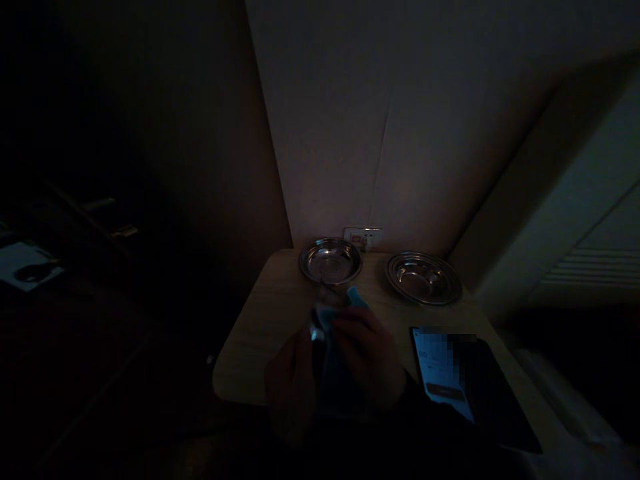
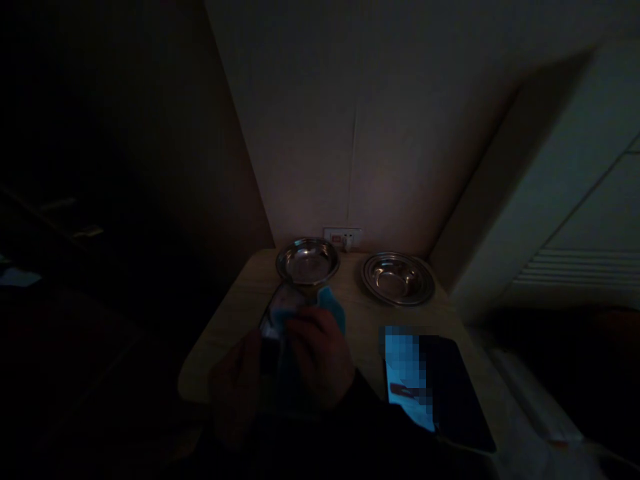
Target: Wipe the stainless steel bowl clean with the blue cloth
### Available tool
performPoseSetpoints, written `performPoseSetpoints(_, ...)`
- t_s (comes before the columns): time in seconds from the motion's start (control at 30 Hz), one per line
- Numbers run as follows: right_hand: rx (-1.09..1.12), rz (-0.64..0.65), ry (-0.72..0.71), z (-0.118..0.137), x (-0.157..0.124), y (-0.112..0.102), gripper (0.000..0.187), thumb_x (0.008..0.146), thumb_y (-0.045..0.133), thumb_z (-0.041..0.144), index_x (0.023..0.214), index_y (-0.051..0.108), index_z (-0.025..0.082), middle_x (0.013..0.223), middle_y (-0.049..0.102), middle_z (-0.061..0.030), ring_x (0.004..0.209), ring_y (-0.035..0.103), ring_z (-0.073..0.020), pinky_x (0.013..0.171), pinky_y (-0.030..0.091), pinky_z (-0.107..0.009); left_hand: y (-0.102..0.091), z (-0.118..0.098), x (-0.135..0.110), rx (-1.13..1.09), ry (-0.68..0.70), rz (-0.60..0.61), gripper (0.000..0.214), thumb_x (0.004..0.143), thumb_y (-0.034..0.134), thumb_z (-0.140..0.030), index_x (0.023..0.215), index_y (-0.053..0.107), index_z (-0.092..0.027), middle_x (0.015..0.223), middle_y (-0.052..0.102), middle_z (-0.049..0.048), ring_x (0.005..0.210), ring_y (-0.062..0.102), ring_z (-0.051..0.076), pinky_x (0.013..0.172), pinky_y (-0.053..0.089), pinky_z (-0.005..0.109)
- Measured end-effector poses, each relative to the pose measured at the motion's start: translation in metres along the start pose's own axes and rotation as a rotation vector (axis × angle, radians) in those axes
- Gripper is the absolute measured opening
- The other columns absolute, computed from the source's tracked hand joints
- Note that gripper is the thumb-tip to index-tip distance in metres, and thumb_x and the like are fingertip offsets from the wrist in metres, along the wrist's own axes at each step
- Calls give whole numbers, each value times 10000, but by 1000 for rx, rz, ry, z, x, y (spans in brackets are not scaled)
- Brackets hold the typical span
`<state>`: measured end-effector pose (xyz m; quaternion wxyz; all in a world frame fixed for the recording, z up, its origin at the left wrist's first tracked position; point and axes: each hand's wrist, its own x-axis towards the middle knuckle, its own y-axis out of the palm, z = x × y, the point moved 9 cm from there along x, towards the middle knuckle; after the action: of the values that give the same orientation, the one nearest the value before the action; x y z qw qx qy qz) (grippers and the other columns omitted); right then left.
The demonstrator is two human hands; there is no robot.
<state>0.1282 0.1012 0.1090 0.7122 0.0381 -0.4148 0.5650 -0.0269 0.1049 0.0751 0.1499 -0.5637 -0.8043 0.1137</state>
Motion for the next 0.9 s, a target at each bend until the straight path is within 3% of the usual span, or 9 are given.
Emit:
performPoseSetpoints(0.1, 2, 6, 21, 0, 3, 1, 173, 815, 550, 167, 921, 675, 222, 945, 620, -68, 868, 597, -174, 765, 512, -316, -4, 2, 2, 11, -16, -37, 401, 792, 426, -438, 608, 633, -149, 535, 618, 22, 522, 550, 125, 465, 404, 186)
performPoseSetpoints(0.23, 25, 57, -57, 8, 5, 6, 176, 806, 555, 147, 921, 671, 211, 927, 626, -70, 868, 596, -173, 756, 510, -306, -4, 5, 5, -2, -9, -31, 395, 794, 433, -437, 629, 643, -146, 543, 622, 20, 530, 554, 124, 473, 411, 183)
performPoseSetpoints(0.37, 16, 40, 7, 1, 12, 2, 163, 808, 547, 134, 897, 670, 192, 914, 627, -73, 855, 597, -169, 769, 504, -305, -3, 6, 3, -4, 24, -30, 395, 800, 435, -434, 630, 646, -147, 550, 629, 24, 518, 552, 119, 467, 408, 180)
performPoseSetpoints(0.47, 7, 70, -53, 5, 15, 4, 170, 814, 538, 151, 913, 669, 196, 941, 629, -76, 895, 587, -178, 778, 501, -309, -3, 8, 1, -4, 21, -28, 399, 805, 429, -442, 664, 659, -148, 588, 650, 31, 548, 571, 125, 484, 418, 179)
performPoseSetpoints(0.57, -20, 20, -17, 1, 16, 0, 161, 813, 527, 141, 857, 674, 191, 866, 628, -69, 814, 599, -169, 753, 506, -311, -7, 7, 0, 6, 30, -59, 411, 798, 427, -450, 653, 659, -143, 591, 651, 37, 556, 573, 128, 490, 420, 181)
performPoseSetpoints(0.7, 26, 94, -89, 10, 11, 10, 182, 829, 521, 160, 933, 663, 209, 948, 626, -66, 905, 585, -165, 791, 493, -295, -8, 8, 1, 24, -3, -42, 412, 799, 417, -450, 674, 667, -146, 603, 659, 35, 557, 576, 125, 484, 415, 177)
performPoseSetpoints(0.8, 11, 31, -22, 6, 11, 6, 162, 819, 528, 137, 880, 667, 195, 878, 628, -62, 828, 595, -162, 755, 500, -301, -13, 9, 1, 27, -26, -77, 413, 794, 421, -459, 669, 661, -147, 599, 656, 34, 559, 573, 126, 499, 422, 180)
performPoseSetpoints(0.9, 23, 71, -84, 14, 11, 9, 172, 827, 530, 154, 934, 660, 192, 951, 624, -76, 902, 581, -172, 785, 493, -303, -13, 8, -1, 23, -33, -69, 405, 793, 422, -456, 653, 650, -152, 581, 642, 27, 551, 567, 125, 489, 417, 180)
